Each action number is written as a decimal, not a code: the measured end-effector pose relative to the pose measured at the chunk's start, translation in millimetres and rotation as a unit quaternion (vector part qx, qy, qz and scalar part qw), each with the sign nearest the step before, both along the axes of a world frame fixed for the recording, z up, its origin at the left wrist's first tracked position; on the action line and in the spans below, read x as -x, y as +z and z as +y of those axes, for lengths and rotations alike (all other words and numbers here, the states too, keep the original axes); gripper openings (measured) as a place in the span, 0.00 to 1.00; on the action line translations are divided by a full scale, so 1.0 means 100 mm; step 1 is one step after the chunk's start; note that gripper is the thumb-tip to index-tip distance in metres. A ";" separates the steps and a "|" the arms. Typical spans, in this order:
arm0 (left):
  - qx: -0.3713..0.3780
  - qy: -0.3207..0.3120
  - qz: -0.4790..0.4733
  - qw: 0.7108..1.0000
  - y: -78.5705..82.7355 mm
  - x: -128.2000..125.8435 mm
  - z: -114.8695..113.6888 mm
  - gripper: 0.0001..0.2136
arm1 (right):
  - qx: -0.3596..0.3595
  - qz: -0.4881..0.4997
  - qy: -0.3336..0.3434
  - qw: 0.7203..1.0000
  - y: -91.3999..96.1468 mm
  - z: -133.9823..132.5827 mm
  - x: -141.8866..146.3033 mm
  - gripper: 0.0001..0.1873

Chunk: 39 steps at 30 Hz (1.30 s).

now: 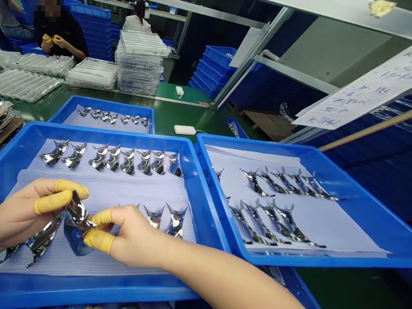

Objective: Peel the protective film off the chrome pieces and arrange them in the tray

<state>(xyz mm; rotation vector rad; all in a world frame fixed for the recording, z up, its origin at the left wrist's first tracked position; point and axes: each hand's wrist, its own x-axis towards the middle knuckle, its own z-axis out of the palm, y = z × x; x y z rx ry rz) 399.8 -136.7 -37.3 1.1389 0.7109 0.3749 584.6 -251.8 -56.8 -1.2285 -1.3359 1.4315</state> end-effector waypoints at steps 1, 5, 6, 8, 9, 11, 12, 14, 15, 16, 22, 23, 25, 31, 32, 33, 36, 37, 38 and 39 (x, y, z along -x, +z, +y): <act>-0.006 -0.008 0.000 1.000 -0.01 0.01 0.00 0.11 | -0.013 -0.004 0.003 1.000 -0.01 -0.01 0.01 0.07; -0.028 -0.033 0.008 0.999 -0.09 0.03 0.02 0.12 | -0.101 -0.011 0.001 0.995 0.00 -0.03 0.03 0.06; -0.030 -0.038 0.007 0.999 -0.10 0.04 0.03 0.13 | -0.122 -0.012 -0.003 0.992 0.01 -0.03 0.02 0.06; -0.033 -0.049 0.000 0.998 -0.12 0.05 0.04 0.11 | -0.151 -0.013 -0.010 0.988 0.03 -0.04 0.01 0.07; -0.037 -0.054 -0.007 0.998 -0.13 0.05 0.04 0.10 | -0.161 -0.016 -0.014 0.987 0.04 -0.04 0.01 0.07; -0.051 -0.072 -0.019 0.996 -0.11 0.06 0.04 0.09 | -0.176 -0.031 -0.022 0.984 0.06 -0.04 0.00 0.08; -0.062 -0.084 -0.026 0.994 -0.10 0.06 0.04 0.08 | -0.182 -0.042 -0.026 0.982 0.07 -0.04 -0.01 0.08; -0.092 -0.106 -0.032 0.990 -0.06 0.05 0.03 0.07 | -0.196 -0.058 -0.031 0.978 0.06 -0.03 -0.01 0.07; -0.108 -0.114 -0.032 0.987 -0.03 0.05 0.03 0.07 | -0.205 -0.063 -0.032 0.976 0.06 -0.03 -0.01 0.07; -0.125 -0.118 -0.028 0.985 -0.02 0.05 0.02 0.07 | -0.217 -0.068 -0.033 0.973 0.04 -0.03 -0.01 0.07; -0.232 -0.092 0.020 0.968 0.00 0.08 -0.04 0.07 | -0.285 -0.145 -0.045 0.946 -0.03 -0.02 -0.01 0.06; -0.254 -0.088 0.025 0.963 0.00 0.09 -0.04 0.07 | -0.293 -0.151 -0.045 0.943 -0.03 -0.02 -0.02 0.06; -0.292 -0.085 0.030 0.952 -0.01 0.10 -0.05 0.08 | -0.306 -0.158 -0.044 0.938 -0.05 -0.02 -0.02 0.06; -0.317 -0.091 0.030 0.943 -0.01 0.12 -0.05 0.09 | -0.277 -0.164 -0.027 0.946 -0.07 -0.02 -0.04 0.07; -0.306 -0.092 0.033 0.947 -0.01 0.12 -0.04 0.10 | -0.263 -0.158 -0.023 0.952 -0.06 -0.03 -0.04 0.07; -0.292 -0.092 0.039 0.951 0.00 0.12 -0.04 0.10 | -0.246 -0.148 -0.021 0.958 -0.05 -0.03 -0.04 0.07; -0.248 -0.090 0.054 0.963 0.01 0.10 -0.04 0.11 | -0.175 -0.088 -0.031 0.980 0.01 -0.05 -0.05 0.06; -0.237 -0.090 0.056 0.966 0.01 0.10 -0.04 0.12 | -0.148 -0.066 -0.034 0.986 0.03 -0.06 -0.05 0.06; -0.230 -0.088 0.057 0.967 0.01 0.09 -0.03 0.12 | -0.123 -0.044 -0.036 0.991 0.05 -0.06 -0.05 0.07; -0.225 -0.092 0.057 0.968 0.02 0.08 -0.03 0.13 | -0.101 -0.024 -0.036 0.994 0.07 -0.06 -0.06 0.07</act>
